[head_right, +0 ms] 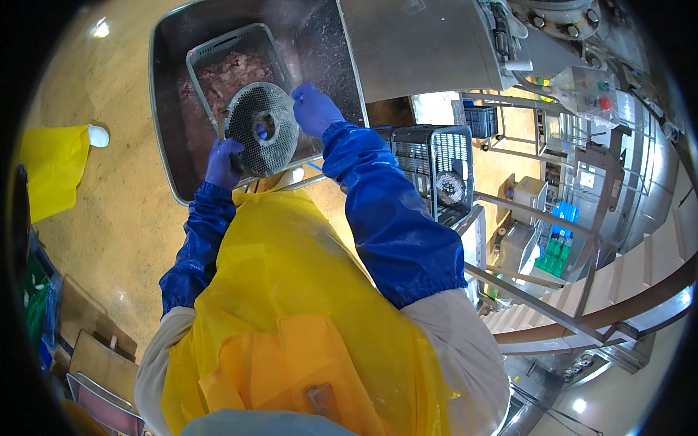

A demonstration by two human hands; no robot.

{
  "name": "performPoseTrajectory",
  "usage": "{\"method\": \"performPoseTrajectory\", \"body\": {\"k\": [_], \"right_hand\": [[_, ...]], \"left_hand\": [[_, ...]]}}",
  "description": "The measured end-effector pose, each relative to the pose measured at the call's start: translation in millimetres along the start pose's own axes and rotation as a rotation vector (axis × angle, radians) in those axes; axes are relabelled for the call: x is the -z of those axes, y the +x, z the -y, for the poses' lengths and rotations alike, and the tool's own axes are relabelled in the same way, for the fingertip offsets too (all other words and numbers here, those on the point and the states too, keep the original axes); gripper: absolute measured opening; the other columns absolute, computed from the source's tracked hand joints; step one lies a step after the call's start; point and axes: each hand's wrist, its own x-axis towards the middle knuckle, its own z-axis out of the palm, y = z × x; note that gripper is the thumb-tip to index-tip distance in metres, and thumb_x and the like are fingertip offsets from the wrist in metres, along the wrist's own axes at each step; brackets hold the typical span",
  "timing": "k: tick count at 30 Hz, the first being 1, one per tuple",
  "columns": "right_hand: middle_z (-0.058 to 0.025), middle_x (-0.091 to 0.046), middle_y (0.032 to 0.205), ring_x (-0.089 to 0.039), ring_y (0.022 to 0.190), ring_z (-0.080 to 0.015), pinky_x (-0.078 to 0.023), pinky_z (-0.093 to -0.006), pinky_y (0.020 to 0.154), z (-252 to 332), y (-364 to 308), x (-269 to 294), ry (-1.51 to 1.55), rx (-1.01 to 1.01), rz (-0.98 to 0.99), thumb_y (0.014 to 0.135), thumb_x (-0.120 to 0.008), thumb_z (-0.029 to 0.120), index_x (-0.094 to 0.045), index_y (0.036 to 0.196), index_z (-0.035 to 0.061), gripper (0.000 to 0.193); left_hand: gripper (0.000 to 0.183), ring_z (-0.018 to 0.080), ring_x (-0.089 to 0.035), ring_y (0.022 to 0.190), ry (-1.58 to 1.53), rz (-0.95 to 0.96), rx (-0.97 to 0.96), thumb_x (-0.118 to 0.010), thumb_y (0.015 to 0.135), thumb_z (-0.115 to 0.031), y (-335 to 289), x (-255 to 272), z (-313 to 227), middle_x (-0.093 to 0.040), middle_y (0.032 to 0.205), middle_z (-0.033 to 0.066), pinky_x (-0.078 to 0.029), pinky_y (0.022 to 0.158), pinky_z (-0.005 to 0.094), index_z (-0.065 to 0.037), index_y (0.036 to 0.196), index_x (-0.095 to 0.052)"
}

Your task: The person cleans a meat grinder component using a blue hose and their gloved hands. They rinse the metal part, remove stuck meat residue, and place it into a metal bin. The task is performed in a commercial kitchen with stainless steel equipment.

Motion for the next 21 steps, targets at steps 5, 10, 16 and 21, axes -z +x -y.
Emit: {"method": "performPoseTrajectory", "body": {"k": [5, 10, 16, 21], "right_hand": [[-0.0262, -0.065, 0.108, -0.063, 0.103, -0.0418, -0.049, -0.0469, 0.090, -9, 1, 0, -0.051, 0.038, 0.101, 0.093, -0.051, 0.018, -0.058, 0.114, 0.0069, 0.025], [-0.0241, -0.066, 0.112, -0.062, 0.106, -0.0420, -0.048, -0.0468, 0.092, -28, 6, -10, -0.121, 0.072, 0.247, 0.091, -0.054, 0.019, -0.059, 0.113, 0.0074, 0.026], [-0.0235, -0.066, 0.109, -0.063, 0.103, -0.0423, -0.049, -0.0475, 0.090, -20, -5, -9, -0.029, 0.009, 0.078, 0.092, -0.054, 0.019, -0.059, 0.112, 0.0075, 0.025], [-0.0229, -0.066, 0.105, -0.065, 0.096, -0.0388, -0.050, -0.0433, 0.087, -13, -13, -14, 0.006, 0.034, 0.154, 0.092, -0.050, 0.013, -0.059, 0.113, 0.0063, 0.024]], "left_hand": [[0.047, 0.0245, -0.062, 0.096, 0.026, -0.030, 0.033, -0.057, 0.074, 0.000, -4, -4, -6, -0.062, 0.107, 0.0104, -0.054, 0.086, 0.0381, 0.000, 0.121, -0.054], [0.045, 0.0237, -0.062, 0.096, 0.010, 0.006, 0.037, -0.059, 0.073, -0.002, -3, 0, -8, -0.061, 0.105, 0.0098, -0.054, 0.086, 0.0384, -0.002, 0.118, -0.055], [0.037, 0.0218, -0.061, 0.093, -0.018, 0.003, 0.003, -0.061, 0.074, -0.004, 10, 19, 4, -0.061, 0.100, 0.0083, -0.053, 0.082, 0.0373, -0.004, 0.111, -0.056], [0.032, 0.0203, -0.060, 0.090, 0.007, -0.097, 0.042, -0.061, 0.075, -0.004, 3, 13, 0, -0.059, 0.096, 0.0068, -0.052, 0.080, 0.0359, -0.005, 0.107, -0.056]]}}
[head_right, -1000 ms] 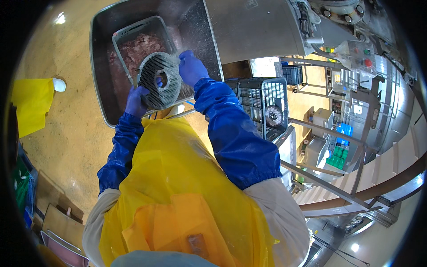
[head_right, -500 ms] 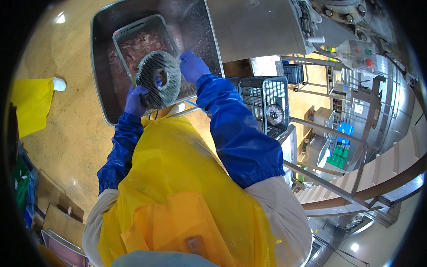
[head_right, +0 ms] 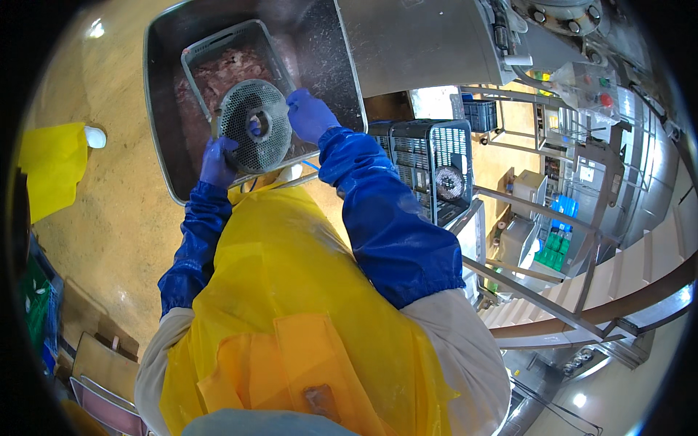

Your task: The person cleans a meat grinder component using a blue hose and their gloved hands. They rinse the metal part, remove stuck meat residue, and place it into a metal bin. The task is performed in a commercial kitchen with stainless steel equipment.

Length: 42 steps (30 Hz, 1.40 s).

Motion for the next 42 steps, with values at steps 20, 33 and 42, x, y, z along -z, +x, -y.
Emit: {"method": "performPoseTrajectory", "body": {"k": [20, 33, 42], "right_hand": [[-0.0241, -0.066, 0.094, -0.065, 0.086, -0.0427, -0.051, -0.0461, 0.079, 70, -66, 8, 0.003, 0.123, 0.199, 0.095, -0.052, 0.016, -0.051, 0.116, 0.0064, 0.023], [-0.0252, -0.065, 0.104, -0.064, 0.094, -0.0438, -0.049, -0.0492, 0.083, 92, -83, -21, 0.030, 0.164, 0.240, 0.095, -0.050, 0.014, -0.048, 0.117, 0.0028, 0.025], [-0.0258, -0.065, 0.103, -0.063, 0.095, -0.0447, -0.049, -0.0506, 0.084, 64, -83, -27, -0.043, 0.089, 0.273, 0.095, -0.049, 0.015, -0.048, 0.117, 0.0049, 0.025]], "left_hand": [[0.020, 0.0220, -0.062, 0.082, -0.130, -0.005, 0.080, -0.060, 0.078, -0.007, 9, 4, 6, -0.060, 0.089, 0.0075, -0.054, 0.079, 0.0366, -0.003, 0.097, -0.061], [0.027, 0.0277, -0.065, 0.090, -0.168, 0.122, 0.225, -0.061, 0.080, -0.016, 46, 53, 40, -0.065, 0.097, 0.0138, -0.054, 0.084, 0.0405, -0.002, 0.103, -0.063], [0.025, 0.0273, -0.064, 0.096, 0.023, 0.104, -0.035, -0.061, 0.080, -0.014, 34, 44, 37, -0.064, 0.104, 0.0112, -0.052, 0.091, 0.0407, -0.003, 0.103, -0.063]]}}
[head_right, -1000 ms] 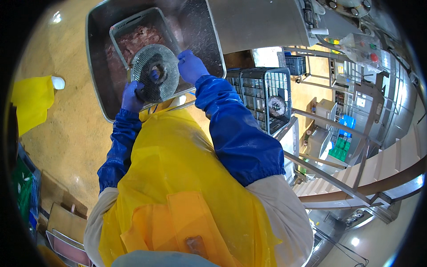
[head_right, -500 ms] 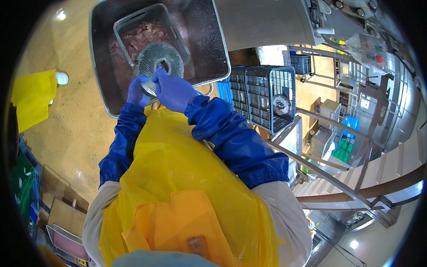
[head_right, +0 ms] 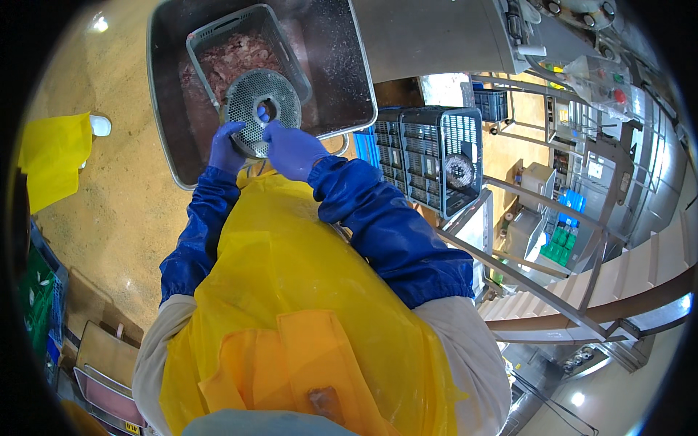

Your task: The person cleans a meat grinder component using a blue hose and their gloved hands. They rinse the metal part, remove stuck meat residue, and place it into a metal bin. The task is performed in a commercial kitchen with stainless steel equipment.

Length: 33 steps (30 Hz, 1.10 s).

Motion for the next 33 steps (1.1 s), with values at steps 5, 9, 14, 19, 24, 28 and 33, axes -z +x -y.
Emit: {"method": "performPoseTrajectory", "body": {"k": [5, 9, 14, 19, 24, 28, 33], "right_hand": [[-0.0266, -0.065, 0.098, -0.063, 0.093, -0.0454, -0.050, -0.0498, 0.081, -33, 8, 12, 0.044, -0.166, -0.257, 0.096, -0.052, 0.016, -0.051, 0.114, 0.0050, 0.021], [-0.0279, -0.065, 0.097, -0.063, 0.094, -0.0458, -0.050, -0.0487, 0.081, -25, -3, 18, 0.060, -0.050, -0.192, 0.096, -0.052, 0.016, -0.051, 0.114, 0.0047, 0.022], [-0.0284, -0.065, 0.099, -0.063, 0.096, -0.0463, -0.050, -0.0496, 0.083, -59, 3, 2, -0.004, -0.058, -0.180, 0.095, -0.052, 0.016, -0.051, 0.115, 0.0042, 0.024], [-0.0288, -0.066, 0.101, -0.063, 0.098, -0.0461, -0.049, -0.0509, 0.086, -75, 6, -7, 0.036, -0.198, -0.284, 0.093, -0.051, 0.016, -0.051, 0.114, 0.0019, 0.026], [-0.0293, -0.065, 0.101, -0.062, 0.098, -0.0468, -0.049, -0.0522, 0.086, -89, 13, -14, 0.045, -0.156, -0.295, 0.092, -0.052, 0.017, -0.051, 0.114, 0.0027, 0.026], [-0.0297, -0.065, 0.102, -0.062, 0.097, -0.0476, -0.049, -0.0533, 0.085, -88, 16, -17, 0.048, -0.155, -0.338, 0.092, -0.052, 0.018, -0.051, 0.113, 0.0035, 0.025], [-0.0297, -0.065, 0.098, -0.062, 0.096, -0.0479, -0.048, -0.0543, 0.085, -68, 19, 0, 0.075, -0.232, -0.397, 0.093, -0.052, 0.018, -0.051, 0.113, 0.0060, 0.024]], "left_hand": [[0.023, 0.0240, -0.062, 0.101, 0.094, 0.052, -0.165, -0.063, 0.080, -0.013, -1, 9, 7, -0.064, 0.104, 0.0074, -0.051, 0.091, 0.0377, -0.005, 0.101, -0.065], [0.022, 0.0231, -0.061, 0.103, -0.092, 0.009, 0.048, -0.063, 0.080, -0.012, -8, -8, -11, -0.063, 0.105, 0.0077, -0.051, 0.091, 0.0371, -0.004, 0.101, -0.064], [0.020, 0.0240, -0.062, 0.098, -0.162, -0.052, 0.072, -0.059, 0.082, -0.011, 9, 18, 5, -0.065, 0.102, 0.0097, -0.050, 0.091, 0.0383, -0.002, 0.099, -0.065], [0.017, 0.0246, -0.063, 0.095, -0.171, -0.041, -0.016, -0.057, 0.083, -0.013, -5, 4, -3, -0.066, 0.099, 0.0100, -0.050, 0.091, 0.0385, -0.003, 0.093, -0.065], [0.014, 0.0244, -0.064, 0.093, -0.181, -0.051, 0.022, -0.057, 0.082, -0.012, -7, -3, -11, -0.066, 0.096, 0.0100, -0.051, 0.090, 0.0379, -0.003, 0.090, -0.065], [0.013, 0.0247, -0.064, 0.092, -0.192, -0.077, 0.015, -0.057, 0.081, -0.011, -3, 1, -9, -0.066, 0.095, 0.0099, -0.051, 0.090, 0.0382, -0.003, 0.090, -0.065], [0.013, 0.0261, -0.064, 0.092, -0.224, -0.074, 0.047, -0.058, 0.081, -0.010, 0, 5, -8, -0.065, 0.095, 0.0103, -0.051, 0.089, 0.0390, -0.003, 0.090, -0.064]]}}
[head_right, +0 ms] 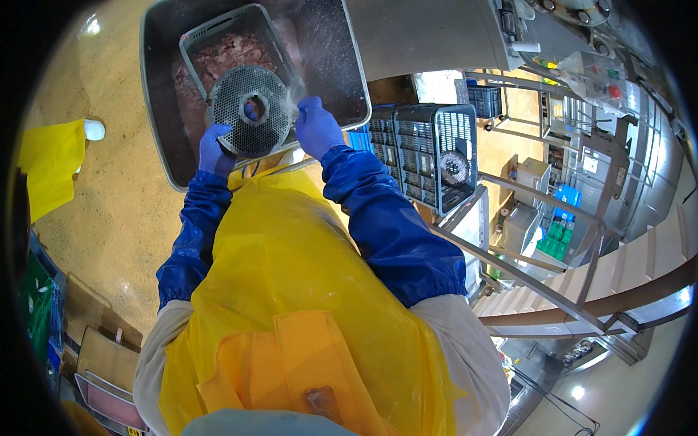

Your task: The person cleans a meat grinder component using a blue hose and their gloved hands. They rinse the metal part, remove stuck meat residue, and place it into a metal bin. The task is performed in a commercial kitchen with stainless steel equipment.

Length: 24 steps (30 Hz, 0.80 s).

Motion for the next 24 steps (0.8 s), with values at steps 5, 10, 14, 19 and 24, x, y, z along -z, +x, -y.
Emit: {"method": "performPoseTrajectory", "body": {"k": [5, 10, 14, 19, 24], "right_hand": [[-0.0282, -0.066, 0.097, -0.062, 0.094, -0.0479, -0.049, -0.0542, 0.084, -15, 1, -3, 0.053, 0.117, 0.059, 0.093, -0.052, 0.018, -0.051, 0.114, 0.0091, 0.023], [-0.0261, -0.067, 0.094, -0.063, 0.092, -0.0478, -0.050, -0.0528, 0.081, -17, 11, 7, -0.048, 0.078, 0.135, 0.092, -0.054, 0.018, -0.053, 0.112, 0.0089, 0.022], [-0.0275, -0.066, 0.095, -0.064, 0.093, -0.0467, -0.051, -0.0508, 0.079, -7, 17, 10, 0.192, 0.047, -0.151, 0.091, -0.055, 0.017, -0.054, 0.113, 0.0077, 0.024], [-0.0295, -0.066, 0.094, -0.063, 0.092, -0.0477, -0.051, -0.0509, 0.080, -14, 16, -1, 0.123, 0.045, -0.089, 0.091, -0.054, 0.015, -0.053, 0.114, 0.0066, 0.025], [-0.0280, -0.066, 0.095, -0.063, 0.092, -0.0483, -0.051, -0.0502, 0.081, -14, 18, 2, 0.096, 0.034, -0.069, 0.091, -0.054, 0.016, -0.053, 0.115, 0.0086, 0.025]], "left_hand": [[0.015, 0.0272, -0.063, 0.095, 0.035, -0.011, 0.009, -0.058, 0.080, -0.010, -2, -1, -1, -0.065, 0.098, 0.0119, -0.051, 0.091, 0.0409, -0.003, 0.092, -0.064], [0.018, 0.0271, -0.062, 0.097, 0.023, 0.005, 0.053, -0.058, 0.080, -0.012, -16, -20, -7, -0.065, 0.103, 0.0113, -0.050, 0.092, 0.0413, -0.003, 0.094, -0.064], [0.019, 0.0269, -0.062, 0.099, 0.030, -0.003, 0.013, -0.058, 0.081, -0.013, -4, 0, 1, -0.065, 0.105, 0.0106, -0.050, 0.093, 0.0410, -0.002, 0.096, -0.064], [0.018, 0.0262, -0.062, 0.099, 0.054, 0.013, 0.019, -0.058, 0.081, -0.013, -5, 0, 3, -0.065, 0.103, 0.0107, -0.050, 0.092, 0.0400, -0.003, 0.095, -0.065], [0.016, 0.0247, -0.063, 0.097, 0.079, 0.003, -0.029, -0.057, 0.082, -0.013, -7, -1, 4, -0.066, 0.100, 0.0101, -0.050, 0.091, 0.0386, -0.004, 0.092, -0.065]]}}
